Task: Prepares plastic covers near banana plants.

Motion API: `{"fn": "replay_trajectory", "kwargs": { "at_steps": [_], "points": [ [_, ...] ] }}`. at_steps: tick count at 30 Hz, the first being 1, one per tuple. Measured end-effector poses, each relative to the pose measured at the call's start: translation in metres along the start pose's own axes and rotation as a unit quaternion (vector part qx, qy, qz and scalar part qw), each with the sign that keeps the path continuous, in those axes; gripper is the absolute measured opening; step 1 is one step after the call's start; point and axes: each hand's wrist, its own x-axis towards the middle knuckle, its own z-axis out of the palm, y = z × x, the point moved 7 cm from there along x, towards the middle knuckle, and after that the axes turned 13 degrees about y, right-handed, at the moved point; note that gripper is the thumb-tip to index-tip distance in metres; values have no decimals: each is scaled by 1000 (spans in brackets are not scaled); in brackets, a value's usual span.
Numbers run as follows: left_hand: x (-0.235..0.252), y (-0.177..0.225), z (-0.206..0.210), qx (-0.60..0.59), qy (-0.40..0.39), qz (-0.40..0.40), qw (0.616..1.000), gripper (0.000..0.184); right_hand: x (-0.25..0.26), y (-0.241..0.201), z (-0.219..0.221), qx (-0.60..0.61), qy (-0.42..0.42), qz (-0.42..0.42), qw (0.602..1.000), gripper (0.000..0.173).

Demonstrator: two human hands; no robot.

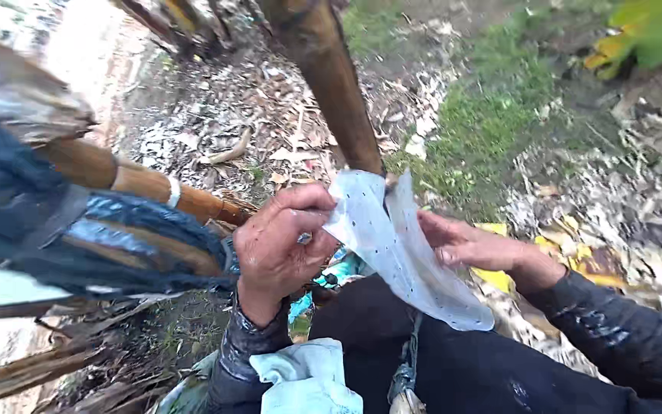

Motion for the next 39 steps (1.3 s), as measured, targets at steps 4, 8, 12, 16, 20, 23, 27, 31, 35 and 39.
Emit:
{"fn": "replay_trajectory", "kwargs": {
  "at_steps": [4,8,12,16,20,23,27,31,35,39],
  "points": [
    [-10,17,-57,92,125,1,988,15,16,-40,64,80,-91,-43,992,112],
    [-34,65,-133,237,215,0,947,12,29,-79,101,-63,-76,-130,987,58],
    [-58,111,-198,370,263,-43,890,13,22,-148,126,-55,8,-441,896,62],
    [-42,149,-224,550,252,-37,795,13,7,-238,204,-126,-115,-574,801,108],
    [3,191,-237,692,224,-8,686,12,4,-282,297,-246,-200,-518,794,128],
    [24,228,-245,709,236,58,662,11,23,-301,346,-176,-267,-409,855,93],
    [26,247,-250,648,257,103,709,7,26,-321,375,42,-349,-416,839,28],
    [-28,247,-286,601,364,-4,711,49,54,-324,362,160,-380,-372,832,26],
    [-119,218,-284,445,454,-254,729,63,90,-339,322,219,-344,-375,833,23],
    [-134,189,-262,153,454,-272,835,27,108,-347,301,219,-303,-397,838,21]
  ]
}}
